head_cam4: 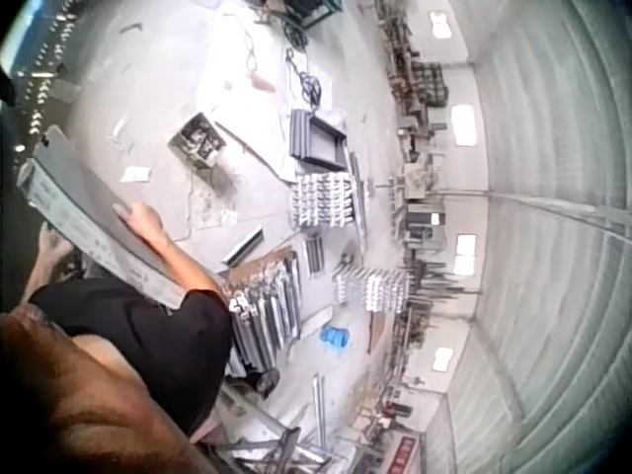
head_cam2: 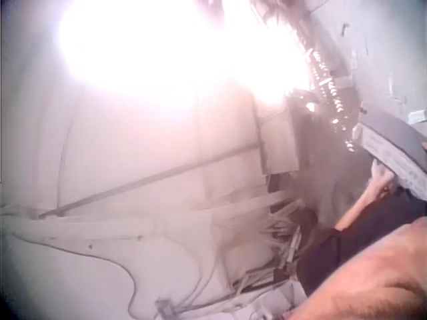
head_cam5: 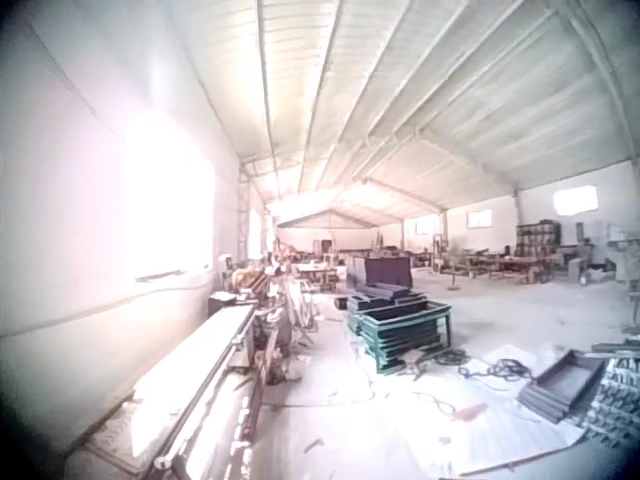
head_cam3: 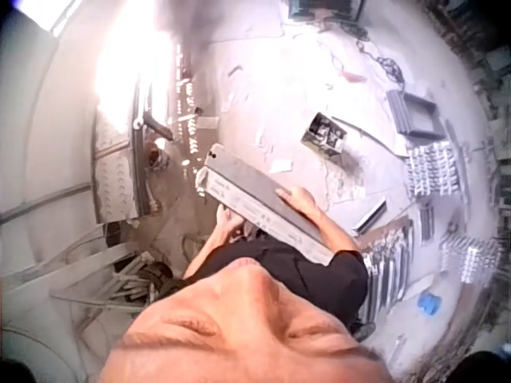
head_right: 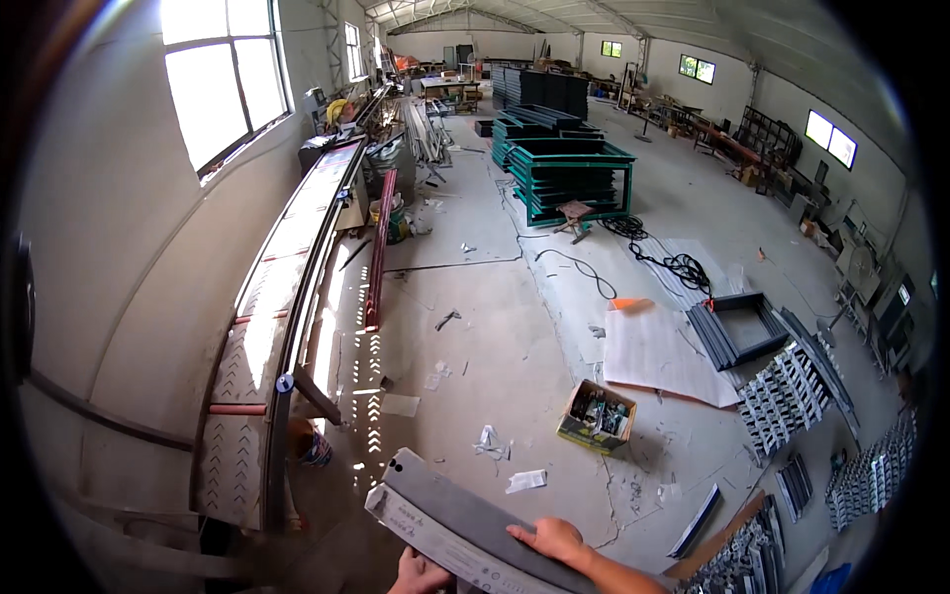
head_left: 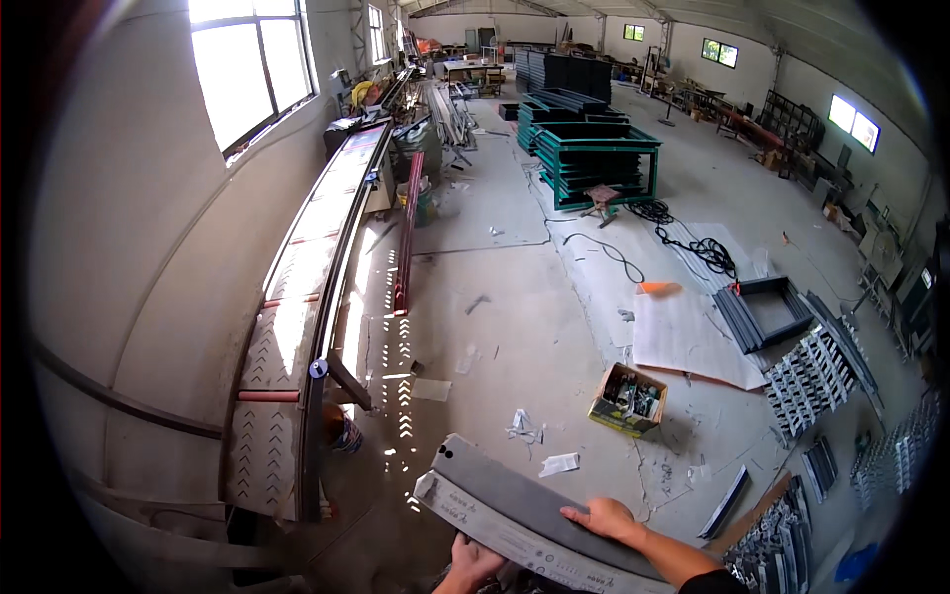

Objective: The person carries a metal component, picks up a bundle of black rubber strips, and then uses a tape measure to take measurements of a green metal window frame on the floor.

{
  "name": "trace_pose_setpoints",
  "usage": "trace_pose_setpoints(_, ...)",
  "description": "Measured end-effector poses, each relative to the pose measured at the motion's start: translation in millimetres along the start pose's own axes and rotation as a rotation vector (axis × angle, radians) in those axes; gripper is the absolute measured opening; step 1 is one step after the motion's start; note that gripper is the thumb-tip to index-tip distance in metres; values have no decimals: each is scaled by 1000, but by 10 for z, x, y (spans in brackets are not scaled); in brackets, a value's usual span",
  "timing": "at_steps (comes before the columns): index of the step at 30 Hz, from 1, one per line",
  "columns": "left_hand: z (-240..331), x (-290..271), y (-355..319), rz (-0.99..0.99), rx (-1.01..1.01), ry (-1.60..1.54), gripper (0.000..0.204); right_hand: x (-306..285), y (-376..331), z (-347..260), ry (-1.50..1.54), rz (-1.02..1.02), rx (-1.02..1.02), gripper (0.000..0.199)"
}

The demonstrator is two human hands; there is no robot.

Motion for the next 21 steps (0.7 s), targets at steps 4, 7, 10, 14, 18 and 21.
trace_pose_setpoints(4,907,555,636,223,34,330,91,-212,438,169,105,150,143,81)
trace_pose_setpoints(7,1346,1282,1325,305,-77,511,82,-710,842,-15,19,364,226,71)
trace_pose_setpoints(10,1588,1994,2024,249,-195,651,73,-1202,1160,-228,-5,511,254,70)
trace_pose_setpoints(14,1969,2657,2854,270,-340,749,72,-1763,1672,-394,-32,691,292,70)
trace_pose_setpoints(18,2395,3112,3760,348,-340,806,72,-2243,2395,-303,-49,788,390,70)
trace_pose_setpoints(21,2852,3420,4489,395,-315,764,67,-2571,3188,-22,0,723,539,71)
Point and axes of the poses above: each hand's wrist, its own y-axis towards the middle knuckle, its own x-axis out of the palm, z = x × y, the point moved 6 cm from there along y, towards the middle knuckle, and after that the axes turned 12 degrees about -x, right-handed, at the moved point
